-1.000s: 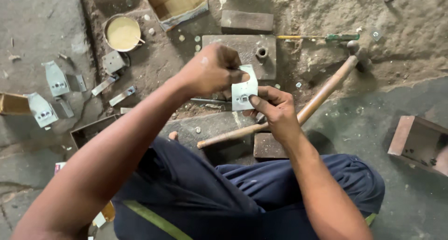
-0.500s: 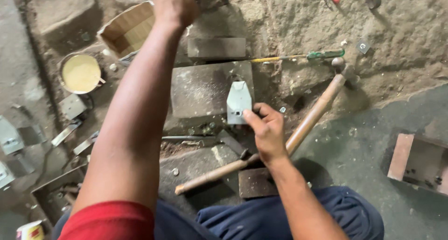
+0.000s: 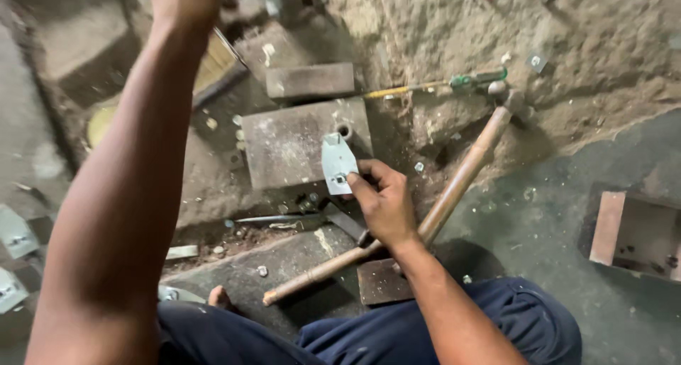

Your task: The person sits on the floor and uses a hammer to shape small metal pieces on an anvil. They repeatedly position the metal, strike it, and adjust its orientation to form the desired shape.

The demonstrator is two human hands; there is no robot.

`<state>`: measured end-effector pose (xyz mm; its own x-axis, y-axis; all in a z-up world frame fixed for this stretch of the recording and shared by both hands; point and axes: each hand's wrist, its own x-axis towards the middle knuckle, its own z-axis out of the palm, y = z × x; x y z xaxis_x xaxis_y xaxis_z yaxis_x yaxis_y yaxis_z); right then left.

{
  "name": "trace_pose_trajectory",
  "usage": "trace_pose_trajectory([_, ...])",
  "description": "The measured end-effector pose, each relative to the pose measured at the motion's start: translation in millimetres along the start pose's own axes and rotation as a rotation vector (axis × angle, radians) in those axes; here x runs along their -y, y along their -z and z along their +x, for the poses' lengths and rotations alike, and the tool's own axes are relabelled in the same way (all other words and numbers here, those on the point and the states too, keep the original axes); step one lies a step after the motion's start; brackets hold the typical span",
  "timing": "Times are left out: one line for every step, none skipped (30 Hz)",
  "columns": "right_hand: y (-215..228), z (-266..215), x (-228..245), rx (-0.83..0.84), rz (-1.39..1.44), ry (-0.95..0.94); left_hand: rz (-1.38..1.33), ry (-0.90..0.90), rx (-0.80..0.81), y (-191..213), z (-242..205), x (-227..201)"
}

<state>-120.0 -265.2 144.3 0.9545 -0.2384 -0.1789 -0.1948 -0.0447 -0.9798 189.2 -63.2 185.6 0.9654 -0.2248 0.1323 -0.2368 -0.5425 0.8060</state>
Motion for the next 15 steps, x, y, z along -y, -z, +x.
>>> trace_pose_trajectory([1,0,0,-0.001,-0.008,0.023,-0.104,0.035,0.027,13,-19,-23])
trace_pose_trajectory([1,0,0,-0.003,-0.016,0.046,-0.192,0.085,0.054,24,-38,-44])
trace_pose_trajectory([1,-4,-2,-0.004,-0.025,0.061,-0.268,0.135,0.075,32,-62,-64])
trace_pose_trajectory([-1,-8,-3,-0.023,-0.011,0.043,-0.308,0.219,0.083,38,-83,-82])
trace_pose_trajectory([-2,-8,-2,-0.043,0.004,0.035,-0.349,0.295,0.086,43,-99,-98])
trace_pose_trajectory([-4,-8,-2,-0.062,0.019,0.026,-0.39,0.37,0.09,50,-111,-111])
trace_pose_trajectory([-4,-11,-2,-0.058,0.013,0.038,-0.513,0.339,0.126,56,-121,-120])
trace_pose_trajectory([-4,-13,-2,-0.054,0.007,0.049,-0.635,0.307,0.165,57,-130,-125])
trace_pose_trajectory([-2,-15,-4,-0.051,-0.002,0.057,-0.759,0.275,0.207,58,-138,-128])
trace_pose_trajectory([-2,-16,-6,-0.051,-0.018,0.081,-0.832,0.289,0.201,59,-145,-130])
trace_pose_trajectory([-2,-16,-7,-0.051,-0.034,0.106,-0.906,0.302,0.194,61,-152,-131])
trace_pose_trajectory([-2,-16,-9,-0.05,-0.05,0.13,-0.979,0.314,0.188,63,-159,-133])
trace_pose_trajectory([-2,-17,-10,-0.051,-0.058,0.123,-1.017,0.327,0.183,66,-166,-135])
trace_pose_trajectory([-1,-18,-10,-0.052,-0.065,0.116,-1.054,0.34,0.178,68,-174,-138])
trace_pose_trajectory([0,-18,-10,-0.054,-0.073,0.109,-1.093,0.353,0.174,70,-180,-140])
